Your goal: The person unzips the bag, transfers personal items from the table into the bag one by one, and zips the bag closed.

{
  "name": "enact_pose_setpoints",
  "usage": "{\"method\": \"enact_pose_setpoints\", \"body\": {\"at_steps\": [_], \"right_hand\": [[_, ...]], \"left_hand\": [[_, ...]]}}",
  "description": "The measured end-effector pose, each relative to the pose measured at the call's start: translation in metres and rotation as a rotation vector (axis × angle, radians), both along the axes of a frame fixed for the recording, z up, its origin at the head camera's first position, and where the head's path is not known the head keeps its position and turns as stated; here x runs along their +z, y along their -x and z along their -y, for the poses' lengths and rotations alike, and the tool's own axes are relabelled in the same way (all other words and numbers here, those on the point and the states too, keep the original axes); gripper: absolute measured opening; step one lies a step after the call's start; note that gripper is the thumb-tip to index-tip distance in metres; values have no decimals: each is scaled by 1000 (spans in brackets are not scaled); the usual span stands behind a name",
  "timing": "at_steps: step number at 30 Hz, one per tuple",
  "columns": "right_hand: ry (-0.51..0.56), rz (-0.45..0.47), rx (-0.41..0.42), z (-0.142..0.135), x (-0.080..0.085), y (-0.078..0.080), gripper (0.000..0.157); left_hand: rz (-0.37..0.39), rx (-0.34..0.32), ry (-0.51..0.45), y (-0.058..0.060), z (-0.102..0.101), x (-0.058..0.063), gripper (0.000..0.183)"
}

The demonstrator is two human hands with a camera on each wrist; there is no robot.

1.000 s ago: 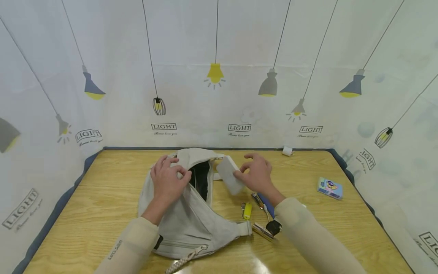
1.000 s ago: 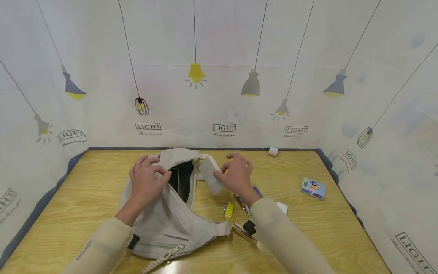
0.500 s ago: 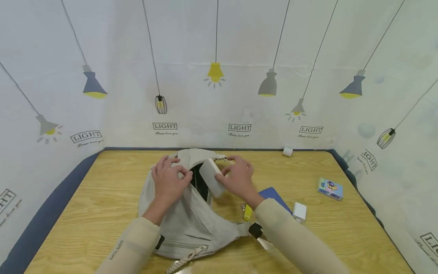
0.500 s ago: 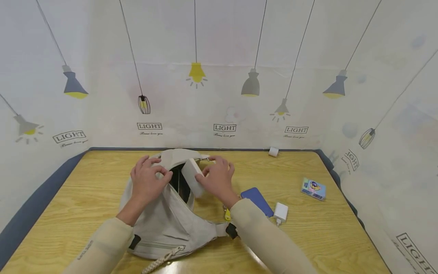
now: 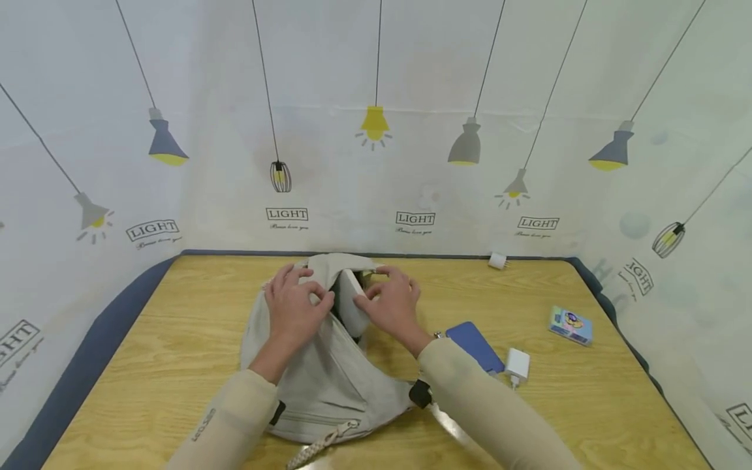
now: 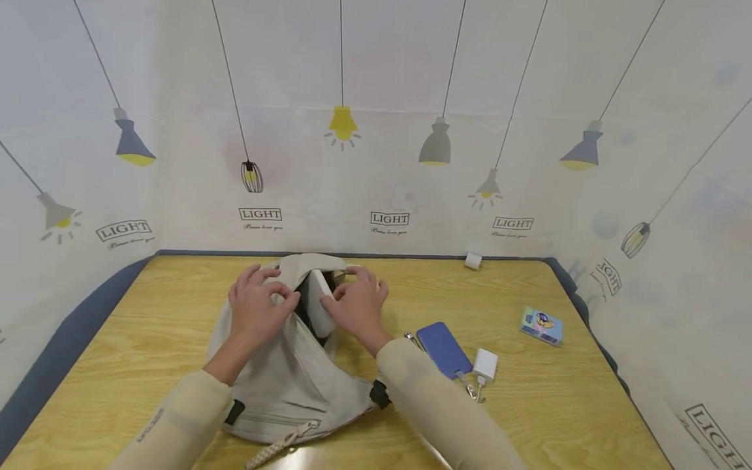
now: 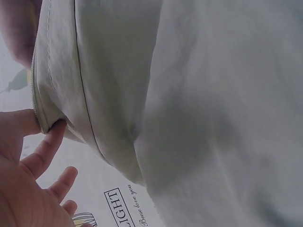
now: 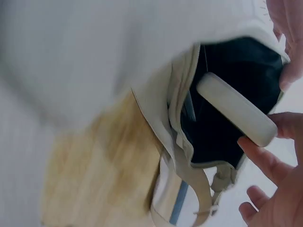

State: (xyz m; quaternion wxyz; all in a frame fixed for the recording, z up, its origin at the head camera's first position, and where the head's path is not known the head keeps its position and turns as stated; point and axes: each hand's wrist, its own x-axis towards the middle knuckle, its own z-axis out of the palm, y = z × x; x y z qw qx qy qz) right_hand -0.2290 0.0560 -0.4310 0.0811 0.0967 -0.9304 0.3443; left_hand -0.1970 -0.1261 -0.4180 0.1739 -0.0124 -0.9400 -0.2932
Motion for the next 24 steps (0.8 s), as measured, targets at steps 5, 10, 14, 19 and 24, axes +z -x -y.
{"method": "enact_pose_setpoints", "body": {"at_steps": [5, 10, 14, 19, 24], "right_hand": [[114, 43, -21, 10, -1, 0, 27], [104, 27, -33, 22, -5, -1, 28], [-24, 15, -64, 27, -14, -1, 34], [-170, -26, -68, 28, -18, -1, 34], [-291, -68, -24, 29, -17, -5, 34]], "left_hand": [[-26, -6, 1, 0, -1, 0, 24], [-37, -7, 6, 0, -3, 0, 23], [-29, -7, 12, 0, -3, -1, 23], [-18, -6, 14, 0, -2, -3, 24], [-15, -6, 8, -1, -1, -3, 24]]}}
